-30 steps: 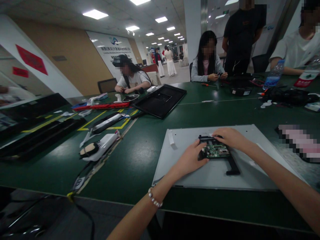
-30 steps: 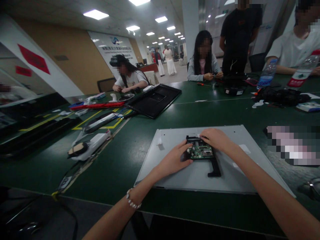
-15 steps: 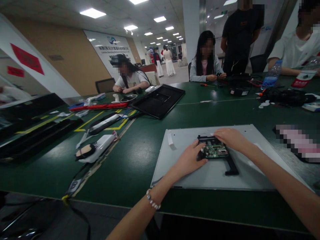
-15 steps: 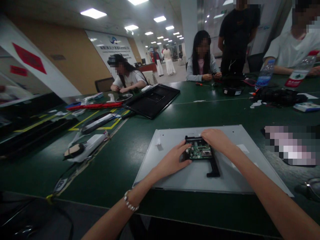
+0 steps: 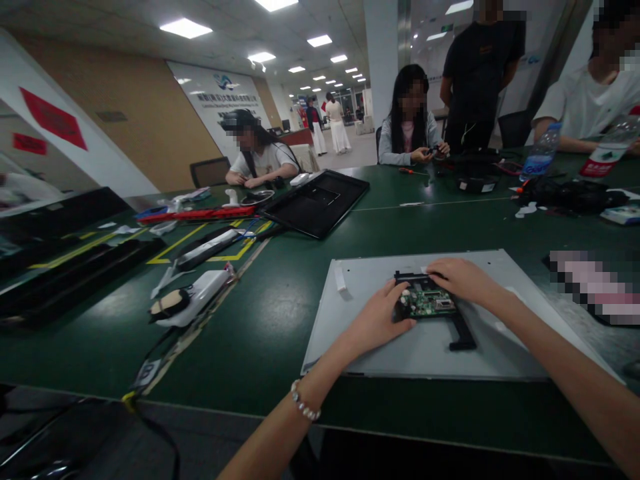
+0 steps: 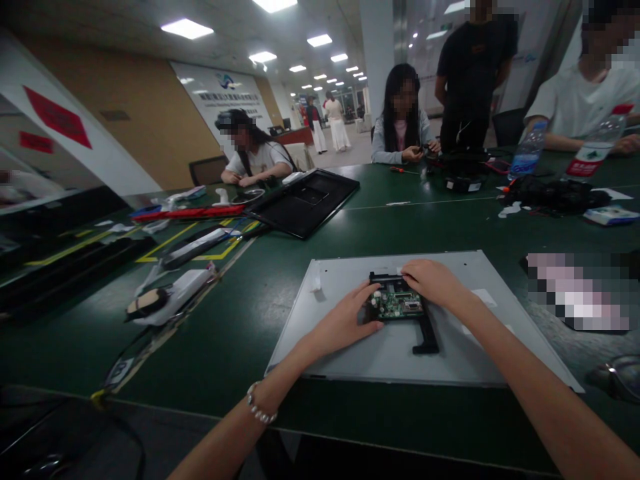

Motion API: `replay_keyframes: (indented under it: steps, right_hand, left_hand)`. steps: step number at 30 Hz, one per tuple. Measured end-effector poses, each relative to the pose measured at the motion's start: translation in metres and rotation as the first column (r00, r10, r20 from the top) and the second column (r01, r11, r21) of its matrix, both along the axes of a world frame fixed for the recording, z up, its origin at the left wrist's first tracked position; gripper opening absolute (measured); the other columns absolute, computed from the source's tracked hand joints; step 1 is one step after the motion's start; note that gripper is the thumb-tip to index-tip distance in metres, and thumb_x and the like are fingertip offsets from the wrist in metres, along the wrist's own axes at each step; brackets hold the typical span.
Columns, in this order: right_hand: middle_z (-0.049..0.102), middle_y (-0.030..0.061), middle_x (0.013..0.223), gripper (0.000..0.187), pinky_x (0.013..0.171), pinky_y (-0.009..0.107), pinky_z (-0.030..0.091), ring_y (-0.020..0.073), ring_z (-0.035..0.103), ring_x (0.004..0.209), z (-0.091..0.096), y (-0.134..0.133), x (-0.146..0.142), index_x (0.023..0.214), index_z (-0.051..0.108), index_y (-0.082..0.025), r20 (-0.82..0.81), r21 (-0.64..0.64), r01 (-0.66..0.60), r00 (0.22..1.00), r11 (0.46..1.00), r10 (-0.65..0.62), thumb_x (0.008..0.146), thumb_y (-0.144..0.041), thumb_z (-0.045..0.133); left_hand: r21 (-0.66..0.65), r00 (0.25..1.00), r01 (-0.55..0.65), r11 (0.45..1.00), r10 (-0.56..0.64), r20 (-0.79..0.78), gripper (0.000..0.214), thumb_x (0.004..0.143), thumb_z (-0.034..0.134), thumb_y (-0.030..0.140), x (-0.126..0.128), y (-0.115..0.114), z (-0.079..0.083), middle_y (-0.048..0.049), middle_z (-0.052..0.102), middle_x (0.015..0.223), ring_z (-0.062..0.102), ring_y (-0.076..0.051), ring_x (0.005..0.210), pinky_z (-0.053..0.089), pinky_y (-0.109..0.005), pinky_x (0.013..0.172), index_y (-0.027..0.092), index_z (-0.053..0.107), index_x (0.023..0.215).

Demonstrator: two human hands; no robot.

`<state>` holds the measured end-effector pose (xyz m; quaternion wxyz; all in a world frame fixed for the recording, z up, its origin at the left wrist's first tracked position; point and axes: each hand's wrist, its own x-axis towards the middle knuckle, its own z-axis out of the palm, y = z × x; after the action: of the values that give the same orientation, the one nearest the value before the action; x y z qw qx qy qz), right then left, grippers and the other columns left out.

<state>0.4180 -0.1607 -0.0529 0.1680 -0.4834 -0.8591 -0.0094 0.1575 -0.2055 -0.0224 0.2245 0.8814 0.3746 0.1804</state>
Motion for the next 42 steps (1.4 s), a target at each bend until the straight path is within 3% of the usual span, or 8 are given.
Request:
replay_keyframes:
  steps: [5,8,11,18,26,30,38,42]
  right_hand:
    - [0.071,0.0114,0.117,0.032,0.091,0.042,0.053,0.0260,0.066,0.106,-0.001,-0.001,0.003,0.115,0.069,-0.016,-0.027,-0.011,0.020,0.999,1.000,-0.020,0.095,-0.027,0.046]
    - [0.071,0.0114,0.118,0.033,0.093,0.043,0.052,0.0267,0.066,0.108,0.002,-0.004,0.003,0.117,0.068,-0.016,-0.054,-0.007,0.043,0.998,0.999,-0.043,0.095,-0.027,0.046]
    - [0.071,0.0113,0.119,0.034,0.094,0.044,0.052,0.0271,0.066,0.108,0.005,-0.007,0.000,0.117,0.069,-0.015,-0.074,0.006,0.058,0.996,0.998,-0.057,0.096,-0.028,0.045]
    - [0.071,0.0122,0.118,0.033,0.094,0.046,0.052,0.0276,0.066,0.109,0.015,-0.012,-0.010,0.118,0.068,-0.016,-0.132,0.007,0.058,0.990,0.998,-0.056,0.095,-0.026,0.046]
    - [0.066,0.0106,0.128,0.040,0.102,0.044,0.046,0.0246,0.060,0.118,0.045,-0.039,-0.080,0.128,0.061,-0.019,-0.363,-0.042,-0.164,0.921,0.986,0.138,0.089,-0.026,0.058]
    - [0.062,0.0097,0.130,0.051,0.103,0.042,0.045,0.0226,0.057,0.120,0.051,-0.053,-0.117,0.131,0.056,-0.020,-0.417,-0.092,-0.276,0.883,0.957,0.214,0.081,-0.013,0.060]
    - [0.058,0.0120,0.127,0.063,0.095,0.036,0.047,0.0224,0.055,0.117,0.038,-0.054,-0.134,0.140,0.045,-0.017,-0.365,-0.148,-0.226,0.917,0.963,0.159,0.080,-0.004,0.054]
    - [0.065,0.0110,0.116,0.043,0.092,0.035,0.046,0.0226,0.059,0.109,0.037,-0.056,-0.134,0.127,0.057,-0.016,-0.244,-0.127,-0.213,0.954,0.969,0.177,0.085,-0.006,0.053]
  left_hand:
    - [0.187,0.970,-0.189,0.964,0.213,-0.114,0.054,0.089,0.060,0.032,-0.032,0.010,0.023,-0.0158,0.038,0.152,0.038,-0.028,0.139,0.033,-0.046,0.114,0.016,0.047,0.139]
    - [0.294,0.903,-0.317,0.902,0.382,-0.197,0.045,0.086,0.060,0.021,-0.060,0.023,0.031,-0.0153,0.050,0.142,0.046,-0.028,0.132,0.036,-0.044,0.111,0.013,0.055,0.130]
    - [0.292,0.863,-0.344,0.892,0.423,-0.277,0.032,0.084,0.059,0.018,-0.079,0.034,0.032,-0.0117,0.063,0.126,0.059,-0.026,0.116,0.044,-0.038,0.101,0.015,0.064,0.115]
    - [0.322,0.747,-0.424,0.847,0.528,-0.405,0.027,0.091,0.047,0.018,-0.070,0.031,0.034,-0.0096,0.074,0.095,0.068,-0.024,0.091,0.047,-0.034,0.084,0.019,0.073,0.099]
    - [0.397,0.813,-0.267,0.878,0.427,-0.397,0.030,0.094,0.044,0.016,-0.040,-0.002,0.037,-0.0103,0.073,0.088,0.068,-0.023,0.087,0.047,-0.036,0.086,0.017,0.073,0.097]
    - [0.360,0.831,-0.238,0.902,0.381,-0.404,0.026,0.091,0.045,0.012,-0.027,-0.016,0.032,-0.0112,0.073,0.090,0.068,-0.025,0.086,0.050,-0.038,0.084,0.015,0.071,0.092]
    - [0.201,0.941,-0.322,0.925,0.335,-0.036,0.034,0.086,0.054,0.012,-0.039,-0.034,0.035,-0.0073,0.064,0.124,0.060,-0.023,0.115,0.046,-0.039,0.103,0.020,0.061,0.119]
    - [0.134,0.927,-0.375,0.917,0.370,0.061,0.033,0.084,0.058,0.014,-0.044,-0.054,0.032,-0.0069,0.063,0.121,0.059,-0.022,0.114,0.046,-0.039,0.103,0.020,0.059,0.116]
